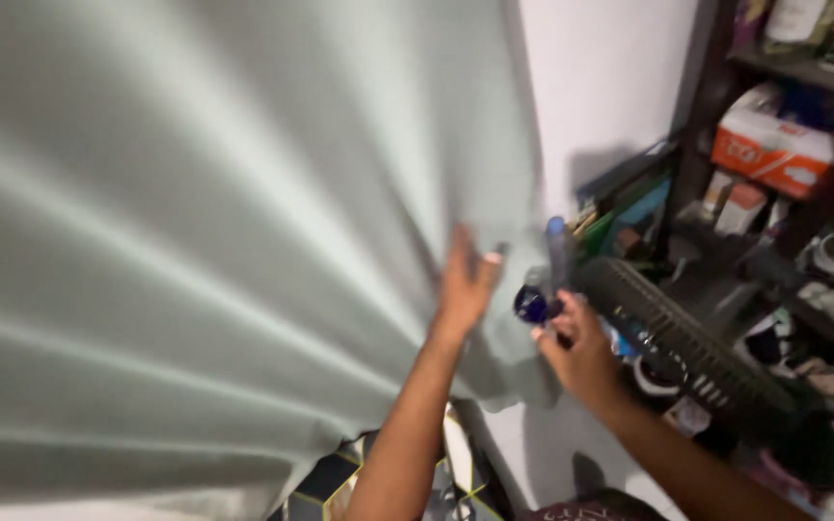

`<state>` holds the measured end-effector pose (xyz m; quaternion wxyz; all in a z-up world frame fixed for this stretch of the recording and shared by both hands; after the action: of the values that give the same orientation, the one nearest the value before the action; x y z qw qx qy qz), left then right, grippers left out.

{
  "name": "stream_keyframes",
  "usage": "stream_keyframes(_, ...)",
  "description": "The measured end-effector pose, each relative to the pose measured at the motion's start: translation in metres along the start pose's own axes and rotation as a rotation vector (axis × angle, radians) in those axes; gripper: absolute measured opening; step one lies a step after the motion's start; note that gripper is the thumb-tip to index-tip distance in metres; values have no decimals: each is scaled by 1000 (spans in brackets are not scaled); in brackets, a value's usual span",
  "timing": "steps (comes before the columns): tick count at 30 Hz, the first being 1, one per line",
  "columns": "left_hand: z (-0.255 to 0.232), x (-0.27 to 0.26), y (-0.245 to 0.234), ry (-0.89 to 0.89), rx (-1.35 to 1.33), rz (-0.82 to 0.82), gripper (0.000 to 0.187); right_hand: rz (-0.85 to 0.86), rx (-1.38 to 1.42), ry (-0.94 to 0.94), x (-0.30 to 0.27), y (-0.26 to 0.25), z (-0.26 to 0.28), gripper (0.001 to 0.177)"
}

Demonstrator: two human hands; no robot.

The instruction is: Tidying up items on the floor and organizing pillows and blankets on a bed.

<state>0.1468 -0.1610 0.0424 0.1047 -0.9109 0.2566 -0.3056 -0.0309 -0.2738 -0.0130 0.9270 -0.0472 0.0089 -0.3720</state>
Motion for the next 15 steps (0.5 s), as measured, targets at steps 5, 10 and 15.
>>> stream_keyframes(5,51,14,-12,7,112,-285,47,18,85,-45,23,34,-21,72)
stream_keyframes(10,74,18,-2,-85,107,-243,42,-62,141,-57,54,59,-32,59)
stream_keyframes(15,83,12,-12,-16,279,-278,59,-243,198,-23,77,74,-35,34)
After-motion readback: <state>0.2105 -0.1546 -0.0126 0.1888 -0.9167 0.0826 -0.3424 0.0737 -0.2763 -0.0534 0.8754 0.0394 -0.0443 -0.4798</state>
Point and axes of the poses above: each hand's wrist, its own x-axis towards the middle knuckle, its own y-axis out of the palm, z = x × y, the point moved 3 cm from there along x, towards the middle knuckle, and after that the axes turned 12 degrees about y, right-handed, at the moved point
